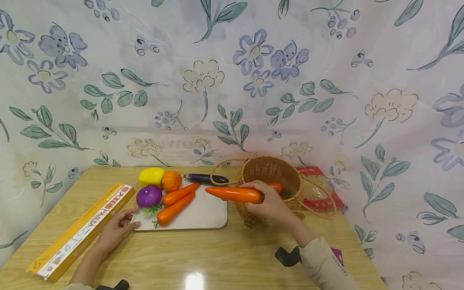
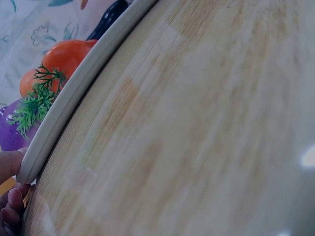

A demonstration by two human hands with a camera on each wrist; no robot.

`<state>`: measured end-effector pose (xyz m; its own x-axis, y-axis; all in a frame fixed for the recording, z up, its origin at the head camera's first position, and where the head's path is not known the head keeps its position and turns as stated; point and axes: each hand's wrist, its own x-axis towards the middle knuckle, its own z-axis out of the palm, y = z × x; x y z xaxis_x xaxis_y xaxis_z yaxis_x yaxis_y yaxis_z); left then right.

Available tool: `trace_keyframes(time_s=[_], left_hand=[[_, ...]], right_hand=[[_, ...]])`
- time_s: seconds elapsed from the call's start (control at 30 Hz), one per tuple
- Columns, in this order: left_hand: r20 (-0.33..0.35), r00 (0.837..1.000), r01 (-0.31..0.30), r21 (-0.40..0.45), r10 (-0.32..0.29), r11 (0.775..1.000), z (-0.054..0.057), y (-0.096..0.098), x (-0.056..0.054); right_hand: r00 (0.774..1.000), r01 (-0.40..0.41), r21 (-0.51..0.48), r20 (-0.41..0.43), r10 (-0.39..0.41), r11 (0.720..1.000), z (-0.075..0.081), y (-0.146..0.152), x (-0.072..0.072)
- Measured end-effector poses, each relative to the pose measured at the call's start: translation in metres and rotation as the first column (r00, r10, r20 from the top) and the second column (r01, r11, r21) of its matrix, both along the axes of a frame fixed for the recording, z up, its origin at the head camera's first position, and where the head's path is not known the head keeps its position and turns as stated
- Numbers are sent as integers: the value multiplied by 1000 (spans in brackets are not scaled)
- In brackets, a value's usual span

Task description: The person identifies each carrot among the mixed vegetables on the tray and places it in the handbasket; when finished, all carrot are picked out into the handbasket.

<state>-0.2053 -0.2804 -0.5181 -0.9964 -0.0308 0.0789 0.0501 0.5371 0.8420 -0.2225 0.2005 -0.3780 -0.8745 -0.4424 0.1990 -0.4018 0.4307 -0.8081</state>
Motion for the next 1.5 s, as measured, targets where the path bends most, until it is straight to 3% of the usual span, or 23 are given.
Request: trace_keyframes(time_s=[0.2, 0.5, 0.67, 0.9, 1.17, 1.5], left_hand=[[-13, 1000, 5, 6, -5, 1000, 1, 0, -1], [3, 1000, 1, 17, -1, 1000, 0, 0, 1], [19, 1000, -4, 23, 4, 1000, -2, 1, 3], [3, 1000, -4, -6, 4, 1000, 0, 1, 3], [-11, 1000, 4, -5, -4, 1000, 4, 2, 1], [-1, 1000, 9, 3, -9, 1000, 5, 2, 2]], right_hand=[[1000, 1, -20, -1, -1, 1000, 19, 23, -13], [995, 82, 29, 47, -84, 996, 45, 44, -30], [988, 118, 66, 91, -124, 991, 49, 53, -40], [993, 110, 121, 19, -113, 987, 62, 66, -57], [992, 107, 145, 54, -116, 984, 72, 86, -74], [985, 74, 233, 136, -108, 970, 69, 105, -87]])
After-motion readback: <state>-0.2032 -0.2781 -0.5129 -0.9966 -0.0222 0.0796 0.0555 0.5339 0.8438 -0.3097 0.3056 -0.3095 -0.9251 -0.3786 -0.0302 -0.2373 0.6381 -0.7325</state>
